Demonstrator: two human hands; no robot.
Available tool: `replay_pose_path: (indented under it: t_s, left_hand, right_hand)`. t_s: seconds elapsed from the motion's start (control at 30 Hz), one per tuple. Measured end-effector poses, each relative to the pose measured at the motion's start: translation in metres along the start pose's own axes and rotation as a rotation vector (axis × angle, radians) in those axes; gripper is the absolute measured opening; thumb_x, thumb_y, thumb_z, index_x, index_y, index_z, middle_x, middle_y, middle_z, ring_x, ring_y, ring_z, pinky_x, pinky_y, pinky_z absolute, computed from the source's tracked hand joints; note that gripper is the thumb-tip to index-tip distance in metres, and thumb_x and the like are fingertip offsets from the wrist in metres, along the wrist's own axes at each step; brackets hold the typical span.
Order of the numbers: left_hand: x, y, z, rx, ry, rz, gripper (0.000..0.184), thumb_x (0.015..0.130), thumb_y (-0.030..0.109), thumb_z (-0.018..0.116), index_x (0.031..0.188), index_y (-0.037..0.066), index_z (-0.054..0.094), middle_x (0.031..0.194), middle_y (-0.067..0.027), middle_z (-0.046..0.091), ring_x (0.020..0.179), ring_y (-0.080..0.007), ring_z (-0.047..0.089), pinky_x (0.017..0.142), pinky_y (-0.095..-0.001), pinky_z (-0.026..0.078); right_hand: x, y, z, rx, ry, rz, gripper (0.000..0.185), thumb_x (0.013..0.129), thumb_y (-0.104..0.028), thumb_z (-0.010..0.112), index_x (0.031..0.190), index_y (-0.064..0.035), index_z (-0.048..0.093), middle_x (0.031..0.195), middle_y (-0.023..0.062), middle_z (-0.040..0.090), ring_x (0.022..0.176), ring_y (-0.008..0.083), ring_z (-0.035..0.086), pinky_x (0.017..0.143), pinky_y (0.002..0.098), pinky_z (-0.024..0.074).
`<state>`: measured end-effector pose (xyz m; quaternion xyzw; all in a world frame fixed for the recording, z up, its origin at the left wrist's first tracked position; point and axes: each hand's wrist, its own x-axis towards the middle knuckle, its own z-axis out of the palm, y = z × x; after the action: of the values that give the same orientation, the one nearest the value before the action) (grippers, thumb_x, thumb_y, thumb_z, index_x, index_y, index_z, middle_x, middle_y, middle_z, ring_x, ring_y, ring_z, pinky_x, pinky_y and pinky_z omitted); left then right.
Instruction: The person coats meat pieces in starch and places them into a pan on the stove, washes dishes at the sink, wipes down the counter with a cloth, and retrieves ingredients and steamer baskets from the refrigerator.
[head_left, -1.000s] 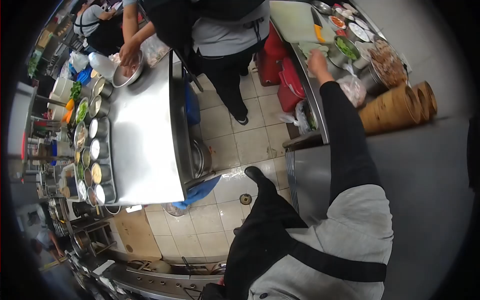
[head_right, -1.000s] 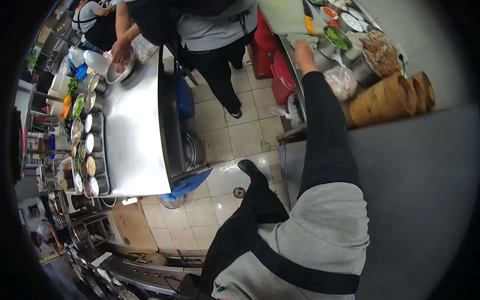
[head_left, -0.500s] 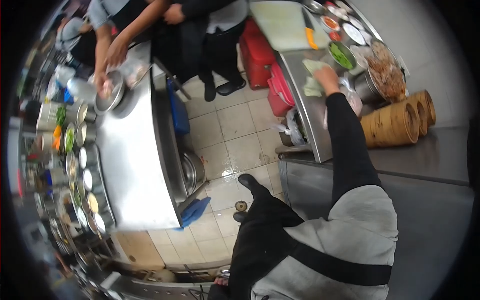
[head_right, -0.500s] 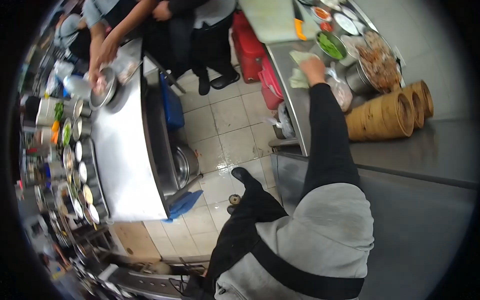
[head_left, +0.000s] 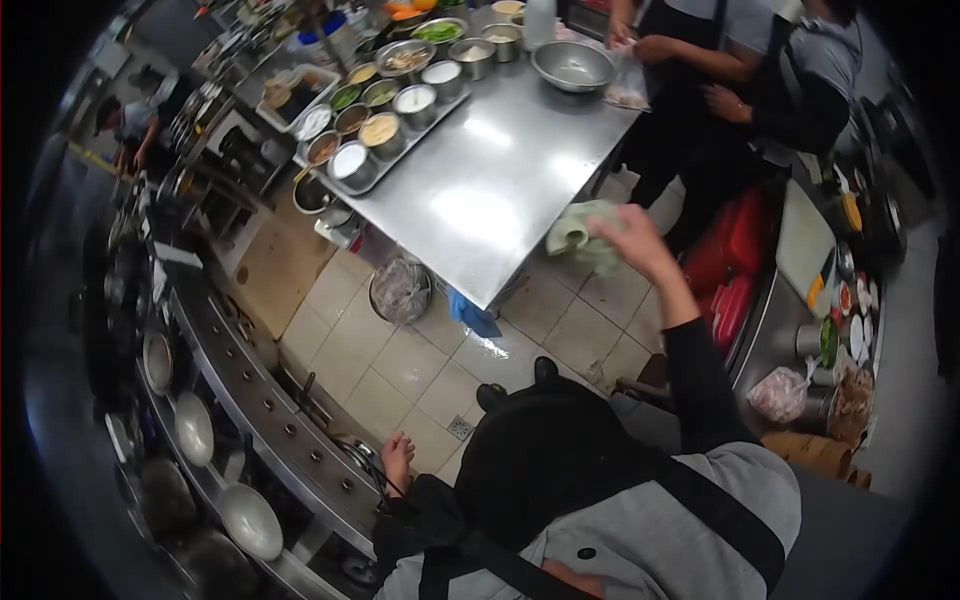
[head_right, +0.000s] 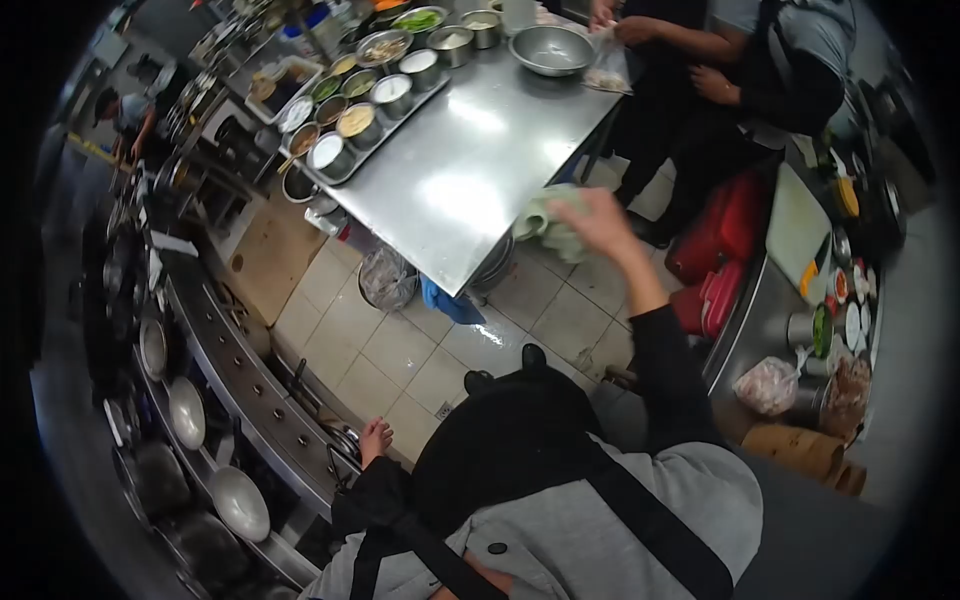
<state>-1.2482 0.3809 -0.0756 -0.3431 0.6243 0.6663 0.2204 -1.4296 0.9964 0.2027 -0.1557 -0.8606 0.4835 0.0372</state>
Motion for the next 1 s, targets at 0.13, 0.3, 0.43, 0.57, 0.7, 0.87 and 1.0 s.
replay_pose_path:
  t_s: [0.13,0.3,0.43,0.57,0.7,0.87,1.0]
  left_hand:
    - [-0.010,-0.092,-0.066,-0.128,-0.114,-0.070,0.016,0.093,0.012,0.060,0.106,0.002,0.059,0.079,-0.0003,0.056,0.064,-0.0088,0.052,0.055,-0.0226,0.041]
    - [-0.116,-0.143,-0.044,0.069,0.106,-0.300,0.015,0.093,0.013,0.061,0.105,0.003,0.060,0.078,0.0000,0.055,0.064,-0.0092,0.051,0.055,-0.0237,0.041]
    - [-0.161,-0.151,0.002,0.070,0.203,-0.425,0.014,0.093,0.014,0.061,0.103,0.004,0.060,0.077,0.0003,0.054,0.063,-0.0095,0.051,0.055,-0.0245,0.042]
    - [-0.182,-0.156,0.048,0.003,0.274,-0.457,0.013,0.093,0.015,0.062,0.102,0.004,0.060,0.076,0.0006,0.054,0.063,-0.0098,0.051,0.055,-0.0254,0.042]
    - [-0.184,-0.155,0.077,-0.058,0.306,-0.410,0.013,0.093,0.016,0.062,0.100,0.005,0.061,0.075,0.0009,0.053,0.062,-0.0102,0.051,0.055,-0.0262,0.042]
    - [-0.173,-0.130,0.074,-0.128,0.356,-0.214,0.013,0.093,0.017,0.063,0.098,0.006,0.061,0.074,0.0012,0.052,0.062,-0.0106,0.051,0.055,-0.0272,0.042]
    - [-0.145,-0.065,0.101,-0.075,0.355,-0.134,0.032,0.092,0.021,0.066,0.119,0.005,0.059,0.089,0.0002,0.059,0.076,-0.0128,0.057,0.068,-0.0281,0.047]
  right_hand:
    - [0.046,-0.017,0.156,-0.829,-0.206,-0.479,0.056,0.092,-0.051,0.053,0.132,-0.0120,0.057,0.150,0.0143,0.036,0.135,0.0356,0.038,0.112,0.0495,0.0298]
    - [0.120,0.070,0.180,-0.531,-0.083,-0.966,0.038,0.093,-0.028,0.050,0.126,-0.0082,0.052,0.129,0.0143,0.053,0.118,0.0345,0.050,0.105,0.0545,0.0347]
    - [0.205,0.126,0.040,-0.236,0.152,-0.331,0.029,0.095,-0.016,0.047,0.121,-0.0059,0.055,0.125,0.0167,0.057,0.109,0.0380,0.056,0.092,0.0414,0.0477]
    - [0.269,0.157,0.013,-0.609,0.068,-0.556,0.043,0.096,-0.018,0.048,0.138,-0.0074,0.047,0.144,0.0182,0.045,0.139,0.0344,0.035,0.117,0.0424,0.0241]
    - [0.377,0.139,0.062,-0.635,0.131,-0.672,0.047,0.095,-0.016,0.047,0.137,0.0039,0.043,0.146,0.0233,0.039,0.138,0.0384,0.032,0.117,0.0440,0.0234]
    - [0.397,0.062,0.250,-0.561,0.358,-0.699,0.042,0.095,-0.009,0.039,0.133,0.0095,0.040,0.134,0.0312,0.046,0.129,0.0416,0.042,0.112,0.0453,0.0288]
    - [0.251,0.008,0.343,0.120,-0.284,-0.631,0.030,0.094,-0.008,0.044,0.120,0.0020,0.055,0.128,0.0223,0.054,0.124,0.0319,0.048,0.108,0.0413,0.0342]
